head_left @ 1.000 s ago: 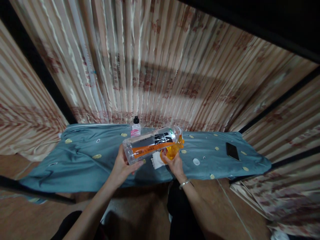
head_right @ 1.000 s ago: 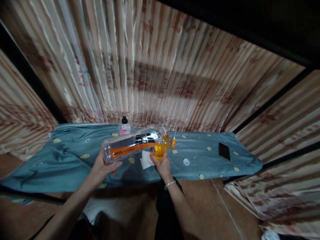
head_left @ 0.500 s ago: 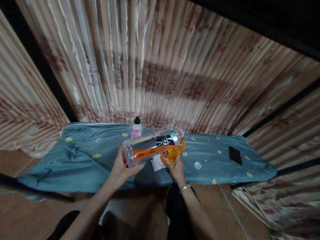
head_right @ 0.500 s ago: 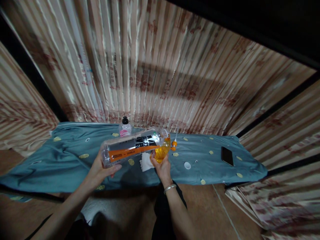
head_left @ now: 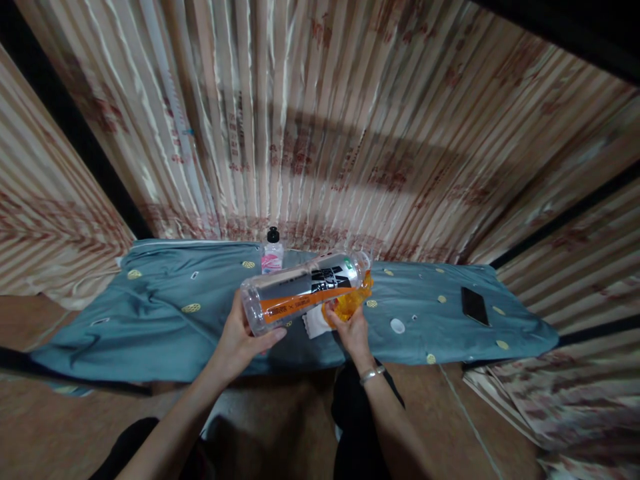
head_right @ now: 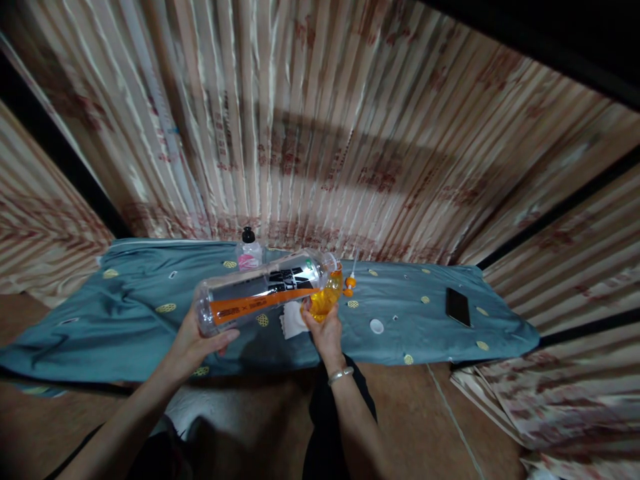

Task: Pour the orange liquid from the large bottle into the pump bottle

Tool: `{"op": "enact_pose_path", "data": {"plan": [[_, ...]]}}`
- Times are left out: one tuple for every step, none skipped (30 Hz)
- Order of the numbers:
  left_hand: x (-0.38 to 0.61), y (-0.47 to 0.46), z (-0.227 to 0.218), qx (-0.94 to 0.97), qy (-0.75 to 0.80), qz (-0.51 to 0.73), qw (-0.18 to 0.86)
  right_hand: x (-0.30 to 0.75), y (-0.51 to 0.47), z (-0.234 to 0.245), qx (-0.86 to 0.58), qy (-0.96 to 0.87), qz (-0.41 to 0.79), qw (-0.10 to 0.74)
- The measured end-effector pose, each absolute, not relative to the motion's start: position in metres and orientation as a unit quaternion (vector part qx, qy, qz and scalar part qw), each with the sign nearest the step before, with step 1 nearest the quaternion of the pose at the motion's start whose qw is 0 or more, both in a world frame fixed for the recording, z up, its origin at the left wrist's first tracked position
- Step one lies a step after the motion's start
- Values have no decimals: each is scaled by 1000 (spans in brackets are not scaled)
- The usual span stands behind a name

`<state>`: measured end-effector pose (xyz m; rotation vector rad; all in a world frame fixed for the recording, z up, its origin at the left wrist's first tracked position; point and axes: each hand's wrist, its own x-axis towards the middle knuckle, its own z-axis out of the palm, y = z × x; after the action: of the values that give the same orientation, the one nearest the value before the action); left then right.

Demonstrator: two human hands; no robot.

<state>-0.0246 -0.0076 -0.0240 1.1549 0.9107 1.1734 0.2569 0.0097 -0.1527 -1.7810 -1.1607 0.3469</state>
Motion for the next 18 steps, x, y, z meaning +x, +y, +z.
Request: {"op": "enact_pose_path", "data": {"plan": [[-24, -9, -23, 489, 392, 509, 590, 256, 10, -150, -734, -461, 152, 475], [-22, -10, -22, 480, 394, 518, 588, 254, 9, -148, -737, -450, 162, 477], [-21, -11, -22, 473, 395, 524, 587, 253, 9, -146, -738, -443, 172, 479], [-20, -12, -22, 469, 396, 530, 585, 253, 9, -145, -737, -441, 179, 481], [-18, -11, -24, 469, 395, 538, 578, 252, 10, -144, -734, -440, 184, 484], [-17, -11, -25, 471, 394, 547, 569, 252, 10, -143, -731, -439, 188, 488], [-17, -9, -27, 476, 391, 557, 557, 252, 10, -143, -728, -438, 191, 491], [-16, -8, -29, 481, 387, 564, 548, 252, 9, -143, -727, -437, 192, 493], [-16, -8, -30, 484, 387, 565, 545, 252, 9, -143, -726, -436, 192, 495], [-16, -7, -30, 484, 390, 563, 544, 252, 9, -144, -725, -436, 191, 498], [-15, -8, -29, 482, 395, 561, 545, 252, 9, -144, -723, -437, 190, 500], [-15, -8, -28, 480, 401, 559, 545, 252, 9, -145, -721, -437, 190, 504], [-15, -10, -27, 477, 405, 558, 545, 252, 9, -145, -717, -437, 190, 508], [-15, -11, -25, 475, 407, 557, 546, 252, 9, -146, -713, -437, 192, 513], [-15, -12, -23, 474, 407, 557, 547, 252, 9, -146, -710, -437, 194, 518], [-15, -13, -22, 474, 404, 557, 550, 252, 9, -146, -707, -436, 196, 521], [-14, -13, -21, 474, 400, 556, 553, 252, 9, -147, -706, -434, 199, 523], [-14, -14, -20, 476, 395, 555, 556, 252, 9, -147, -705, -433, 201, 524]]}}
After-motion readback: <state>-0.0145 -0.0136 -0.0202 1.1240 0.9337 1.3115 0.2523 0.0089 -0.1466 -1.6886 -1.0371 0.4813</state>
